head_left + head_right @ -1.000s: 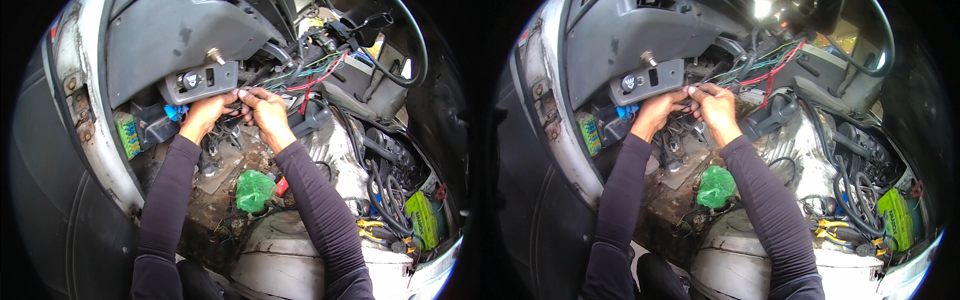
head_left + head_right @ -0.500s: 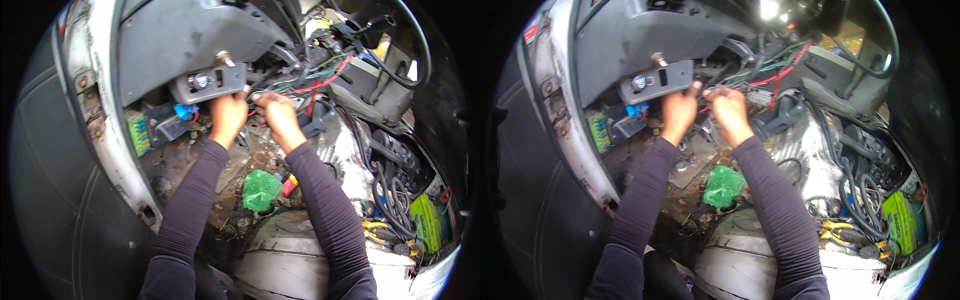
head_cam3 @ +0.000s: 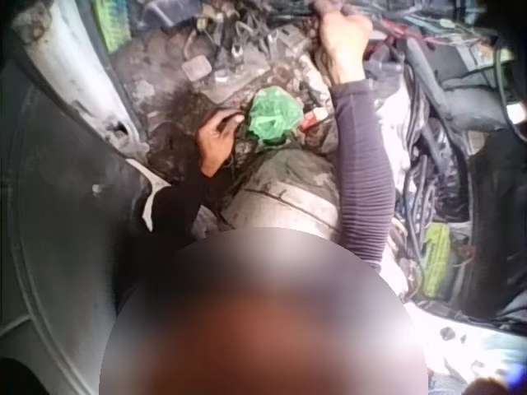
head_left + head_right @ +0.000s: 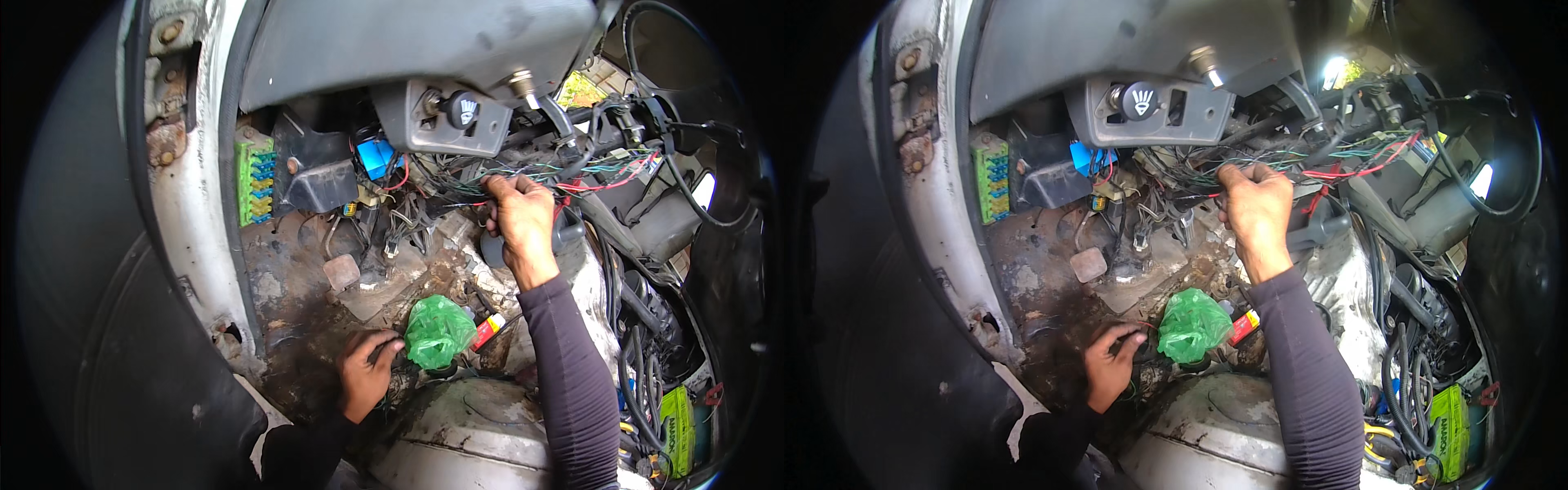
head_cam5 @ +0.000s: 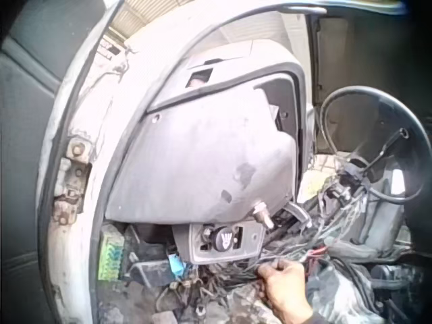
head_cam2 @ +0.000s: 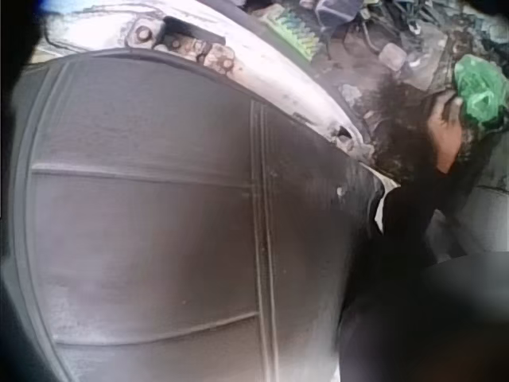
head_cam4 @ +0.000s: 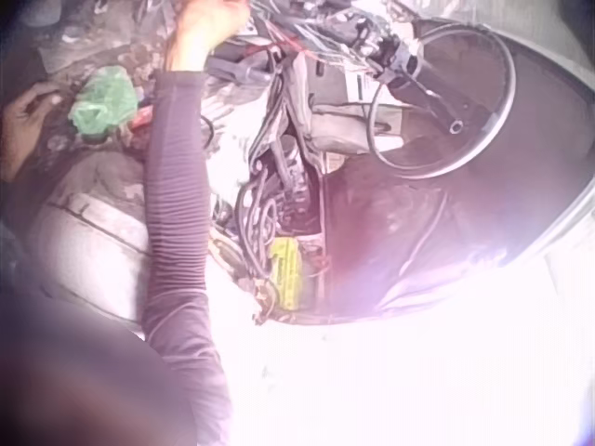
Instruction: The person works on the vehicle's interior wiring near the dashboard and steering column. They strip wire ends, connect wires, and secure them with a black corrugated conduit. Tools and a green plastic bag are visible on the floor.
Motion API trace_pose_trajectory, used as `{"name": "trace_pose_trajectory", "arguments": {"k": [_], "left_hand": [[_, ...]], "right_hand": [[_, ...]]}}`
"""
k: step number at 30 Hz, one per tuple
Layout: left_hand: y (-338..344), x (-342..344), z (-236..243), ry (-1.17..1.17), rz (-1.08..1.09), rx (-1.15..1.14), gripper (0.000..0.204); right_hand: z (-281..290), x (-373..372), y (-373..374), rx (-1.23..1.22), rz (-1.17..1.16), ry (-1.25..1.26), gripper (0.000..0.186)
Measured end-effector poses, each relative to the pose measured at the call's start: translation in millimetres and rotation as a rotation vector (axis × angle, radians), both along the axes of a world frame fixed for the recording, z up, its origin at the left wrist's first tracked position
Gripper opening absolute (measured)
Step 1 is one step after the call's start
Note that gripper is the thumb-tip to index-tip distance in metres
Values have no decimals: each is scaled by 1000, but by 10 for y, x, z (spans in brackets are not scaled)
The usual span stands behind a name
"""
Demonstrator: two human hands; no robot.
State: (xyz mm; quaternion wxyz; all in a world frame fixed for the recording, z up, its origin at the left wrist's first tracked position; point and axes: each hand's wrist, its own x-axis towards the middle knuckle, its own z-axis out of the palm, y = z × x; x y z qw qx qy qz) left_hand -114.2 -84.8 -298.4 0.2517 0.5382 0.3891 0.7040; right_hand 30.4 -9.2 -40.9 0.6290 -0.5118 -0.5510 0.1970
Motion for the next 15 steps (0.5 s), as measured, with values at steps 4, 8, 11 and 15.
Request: {"name": "trace_pose_trajectory", "arguments": {"k": [4,8,11,15], "left_hand": [[-40,-38,-221,11,-40,-47,13],[-37,-113,-305,-16,-94,-216,18],[-6,-109,-320,-26,-82,-215,18],[26,-133,-353,107,-75,-243,15]], "right_hand": [[-37,32,-51,-13,-3,-36,20],[-70,172,-122,-48,29,-161,24],[-76,262,-114,-11,-19,-359,24],[-234,240,-219,155,-189,-722,27]]}}
